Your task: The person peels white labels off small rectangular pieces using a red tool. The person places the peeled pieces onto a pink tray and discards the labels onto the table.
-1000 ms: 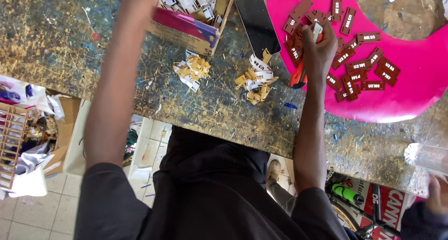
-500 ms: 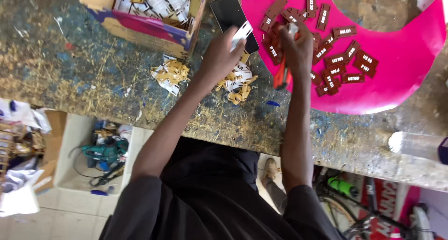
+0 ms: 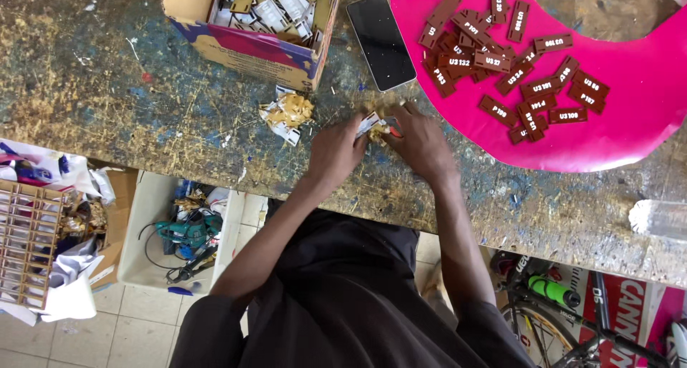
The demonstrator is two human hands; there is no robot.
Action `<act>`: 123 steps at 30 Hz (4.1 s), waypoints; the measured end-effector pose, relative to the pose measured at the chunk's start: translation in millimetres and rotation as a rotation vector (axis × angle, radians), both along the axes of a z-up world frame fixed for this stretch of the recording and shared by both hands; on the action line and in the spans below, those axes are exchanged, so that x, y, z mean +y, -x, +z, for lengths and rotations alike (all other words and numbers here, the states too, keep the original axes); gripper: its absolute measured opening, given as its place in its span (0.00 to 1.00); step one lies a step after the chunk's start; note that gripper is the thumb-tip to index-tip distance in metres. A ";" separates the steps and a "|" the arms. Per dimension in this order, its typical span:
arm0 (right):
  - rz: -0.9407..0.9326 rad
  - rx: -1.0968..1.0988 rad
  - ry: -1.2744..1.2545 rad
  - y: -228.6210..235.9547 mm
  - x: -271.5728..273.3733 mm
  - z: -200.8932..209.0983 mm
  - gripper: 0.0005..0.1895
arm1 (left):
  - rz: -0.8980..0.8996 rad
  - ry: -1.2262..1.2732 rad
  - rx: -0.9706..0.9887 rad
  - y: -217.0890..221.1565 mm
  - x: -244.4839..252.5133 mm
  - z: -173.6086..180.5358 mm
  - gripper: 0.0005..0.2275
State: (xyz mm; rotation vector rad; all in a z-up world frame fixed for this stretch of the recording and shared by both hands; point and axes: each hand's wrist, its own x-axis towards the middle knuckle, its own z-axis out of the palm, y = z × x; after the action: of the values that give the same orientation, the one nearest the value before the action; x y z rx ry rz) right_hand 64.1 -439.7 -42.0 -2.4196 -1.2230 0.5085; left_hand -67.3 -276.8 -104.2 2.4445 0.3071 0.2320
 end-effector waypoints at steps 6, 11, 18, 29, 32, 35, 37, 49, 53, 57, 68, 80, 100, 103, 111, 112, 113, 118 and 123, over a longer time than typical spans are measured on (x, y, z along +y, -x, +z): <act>-0.102 0.034 -0.234 31.6 20.8 12.6 0.07 | 0.001 0.292 -0.031 34.3 8.9 34.7 0.13; -0.029 0.099 -0.488 59.0 77.5 36.1 0.20 | 0.241 0.336 -0.160 79.8 50.6 63.7 0.19; -0.064 -0.156 -0.544 91.5 153.5 6.3 0.14 | 0.473 -0.013 -0.221 106.2 98.6 65.3 0.25; -0.003 0.336 -0.191 57.9 147.9 33.7 0.21 | 0.506 0.087 0.070 90.3 108.8 17.7 0.27; -0.063 0.226 -0.197 55.9 142.3 10.9 0.16 | 0.489 0.015 0.098 84.7 108.5 23.3 0.14; -0.037 0.298 -0.299 54.7 148.1 1.8 0.15 | 0.512 -0.008 0.078 74.3 104.9 22.8 0.20; -0.032 0.298 -0.308 52.7 143.9 -1.2 0.21 | 0.498 -0.053 0.063 77.4 117.2 12.0 0.19; -0.075 0.601 -0.488 -9.3 41.9 35.3 0.15 | 0.488 0.233 0.146 125.4 146.9 81.6 0.41; -0.155 0.610 -0.685 -53.4 31.4 22.4 0.06 | 0.688 0.543 -0.037 142.2 151.2 80.7 0.15; -0.427 0.860 -0.832 -87.2 25.4 3.8 0.06 | 0.632 0.395 -0.057 143.3 171.8 51.2 0.08; -0.154 1.108 -1.030 -146.0 -9.6 -60.7 0.14 | 0.654 0.658 0.053 83.2 86.7 73.3 0.09; -0.187 1.377 -1.149 -125.8 -6.7 -19.6 0.19 | -0.155 0.632 -0.260 -80.5 6.1 59.6 0.22; -0.372 0.084 -0.691 -78.9 23.7 14.7 0.22 | -0.183 1.184 -0.244 -173.9 51.3 10.4 0.19; -0.374 -0.004 -0.687 -83.6 22.6 0.5 0.22 | -0.162 1.156 -0.219 -175.5 45.6 10.8 0.15; -0.379 0.024 -0.690 -82.4 25.9 -2.6 0.15 | -0.096 1.108 -0.226 -163.4 43.1 46.2 0.11; -0.364 0.008 -0.696 -83.0 25.9 -5.6 0.15 | -0.109 1.119 -0.207 -162.7 44.0 47.2 0.11; -0.350 -0.008 -0.701 -83.7 25.7 -8.6 0.15 | -0.122 1.129 -0.187 -162.1 44.6 48.4 0.12; -0.351 -0.038 -0.696 -82.9 22.7 -3.6 0.12 | -0.076 1.096 -0.183 -166.5 41.8 36.2 0.13; -0.366 -0.051 -0.697 -82.4 24.5 -1.7 0.15 | -0.060 1.228 -0.160 -164.7 50.8 26.9 0.20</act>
State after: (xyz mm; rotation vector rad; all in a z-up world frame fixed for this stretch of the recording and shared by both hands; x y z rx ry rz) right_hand 146.5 -415.2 -43.7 -1.9738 -0.7642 -0.0874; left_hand 97.4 -225.9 -77.3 1.2118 0.2037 0.1390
